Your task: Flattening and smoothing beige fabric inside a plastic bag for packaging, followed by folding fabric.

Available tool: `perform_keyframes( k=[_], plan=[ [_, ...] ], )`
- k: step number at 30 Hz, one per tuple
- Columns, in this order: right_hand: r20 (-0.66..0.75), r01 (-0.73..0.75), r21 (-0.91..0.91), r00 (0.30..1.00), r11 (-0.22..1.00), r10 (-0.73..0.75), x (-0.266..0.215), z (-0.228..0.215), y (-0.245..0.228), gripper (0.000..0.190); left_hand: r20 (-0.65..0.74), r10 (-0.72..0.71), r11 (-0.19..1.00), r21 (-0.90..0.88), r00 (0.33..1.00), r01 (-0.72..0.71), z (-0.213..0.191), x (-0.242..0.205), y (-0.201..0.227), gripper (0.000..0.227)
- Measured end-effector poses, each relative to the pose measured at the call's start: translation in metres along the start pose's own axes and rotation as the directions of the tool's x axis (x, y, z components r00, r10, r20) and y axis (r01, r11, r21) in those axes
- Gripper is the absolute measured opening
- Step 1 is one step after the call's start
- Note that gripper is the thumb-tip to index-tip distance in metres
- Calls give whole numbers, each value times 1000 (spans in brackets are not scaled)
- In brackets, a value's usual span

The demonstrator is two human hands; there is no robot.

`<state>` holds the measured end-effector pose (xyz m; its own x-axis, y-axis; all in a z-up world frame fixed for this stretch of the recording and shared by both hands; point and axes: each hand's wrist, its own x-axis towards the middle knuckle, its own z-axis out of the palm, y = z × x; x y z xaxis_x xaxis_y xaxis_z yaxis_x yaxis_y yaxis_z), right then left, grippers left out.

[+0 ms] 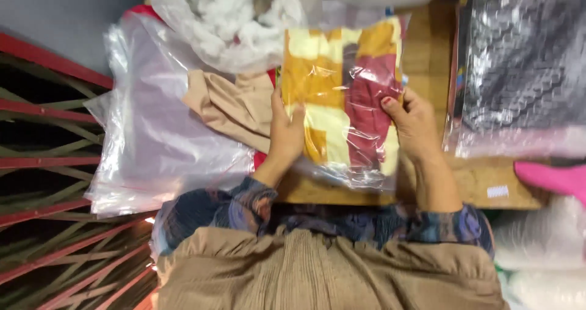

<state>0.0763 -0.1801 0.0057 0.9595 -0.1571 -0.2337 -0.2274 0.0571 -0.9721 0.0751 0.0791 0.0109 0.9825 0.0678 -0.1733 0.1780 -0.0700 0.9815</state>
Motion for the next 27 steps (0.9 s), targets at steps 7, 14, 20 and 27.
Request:
perform_keyframes(
  k=[7, 14, 20, 27],
  plan=[
    [38, 137, -603, 989, 786, -143, 6, 7, -30, 53, -9, 311, 679, 702, 950, -216, 13, -1, 0, 88],
    [353, 475, -835, 849, 277, -392, -9, 52, 22, 57, 315, 308, 267, 877, 898, -399, 11, 7, -43, 75],
    [332, 384, -896, 913, 221, -237, -10, 57, 39, 66, 323, -47, 275, 914, 945, -298, 5, 8, -44, 84],
    [221, 247, -954, 962, 168, -159, -20, 26, -4, 38, 229, 244, 304, 905, 943, -298, 13, -7, -22, 70]
  ],
)
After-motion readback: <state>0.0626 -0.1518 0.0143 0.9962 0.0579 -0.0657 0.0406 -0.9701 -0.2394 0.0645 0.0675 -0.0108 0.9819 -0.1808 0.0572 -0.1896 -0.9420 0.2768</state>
